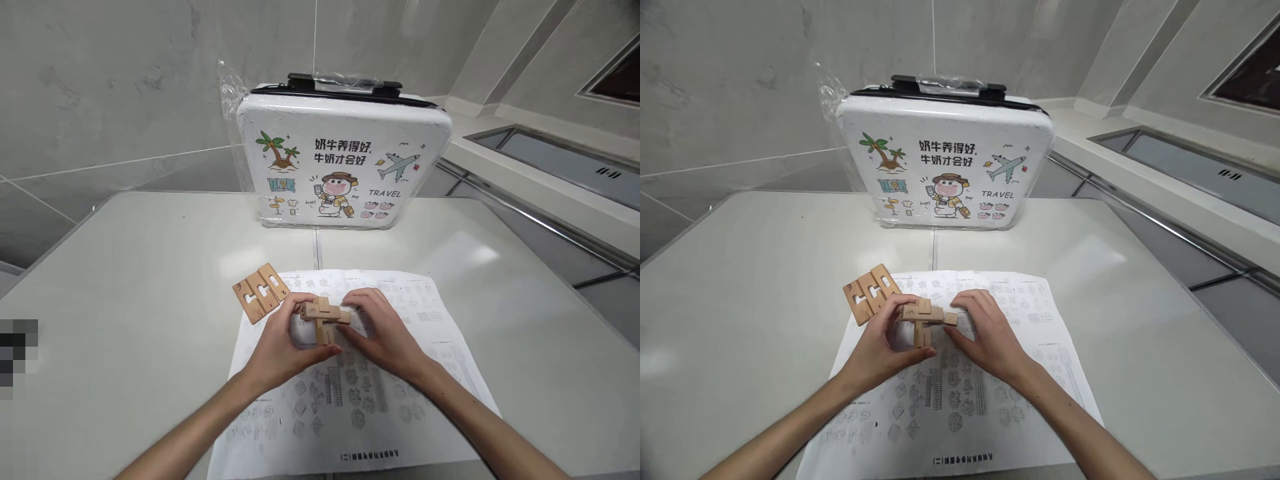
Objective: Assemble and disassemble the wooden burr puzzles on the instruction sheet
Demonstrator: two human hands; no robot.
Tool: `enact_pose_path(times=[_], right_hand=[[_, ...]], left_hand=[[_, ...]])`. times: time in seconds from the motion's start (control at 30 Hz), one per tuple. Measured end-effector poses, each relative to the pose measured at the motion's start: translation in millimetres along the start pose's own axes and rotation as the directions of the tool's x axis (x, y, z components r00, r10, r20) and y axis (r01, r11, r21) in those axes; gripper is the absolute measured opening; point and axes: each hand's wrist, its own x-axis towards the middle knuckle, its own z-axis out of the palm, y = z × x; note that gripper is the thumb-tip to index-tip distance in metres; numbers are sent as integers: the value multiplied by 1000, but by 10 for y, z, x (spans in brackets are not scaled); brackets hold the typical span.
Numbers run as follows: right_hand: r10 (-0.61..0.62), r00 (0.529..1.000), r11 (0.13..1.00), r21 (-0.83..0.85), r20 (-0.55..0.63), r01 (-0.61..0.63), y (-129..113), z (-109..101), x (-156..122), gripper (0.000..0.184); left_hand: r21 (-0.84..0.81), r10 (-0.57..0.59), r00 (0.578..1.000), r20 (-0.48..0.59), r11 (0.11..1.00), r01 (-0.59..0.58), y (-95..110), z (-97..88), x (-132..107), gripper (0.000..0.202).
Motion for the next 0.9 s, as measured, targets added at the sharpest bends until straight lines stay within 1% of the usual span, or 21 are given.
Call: enact_pose_path(times=[0.07,0.1,0.23,0.33,0.43,0.5,0.63,0.73,0.8,0.9], right_hand=[[-18,1000,999,47,-3,19,-13,-17,-1,35],[-37,999,997,68,-7,37,-19,-25,-2,36],[-116,993,989,86,-29,118,-34,-39,-11,24],[-146,988,984,94,-45,150,-44,-44,-12,22],[-159,985,980,113,-68,166,-67,-55,-1,21],[-154,986,978,134,-68,162,-89,-69,11,19],[-124,990,973,189,-59,133,-122,-103,33,16],[-73,991,982,166,-113,91,-113,-112,37,14],[2,988,992,125,-155,18,-82,-101,33,13],[120,977,992,55,-178,-112,-14,-65,21,15]], left_hand=[[6,14,999,34,1000,-15,-9,-2,-3,63],[7,23,998,54,1000,-24,-11,-3,-5,63],[31,54,990,127,998,-58,-4,4,-9,67],[63,93,990,107,993,-100,2,11,-4,66],[95,182,981,60,978,-187,2,17,2,63],[117,220,974,44,968,-224,1,19,4,63],[179,202,979,-22,964,-195,-5,3,9,57],[273,217,971,-101,944,-182,-25,-25,28,54],[383,266,955,-130,902,-199,-45,-44,45,56],[553,348,930,-119,801,-229,-72,-65,59,58]])
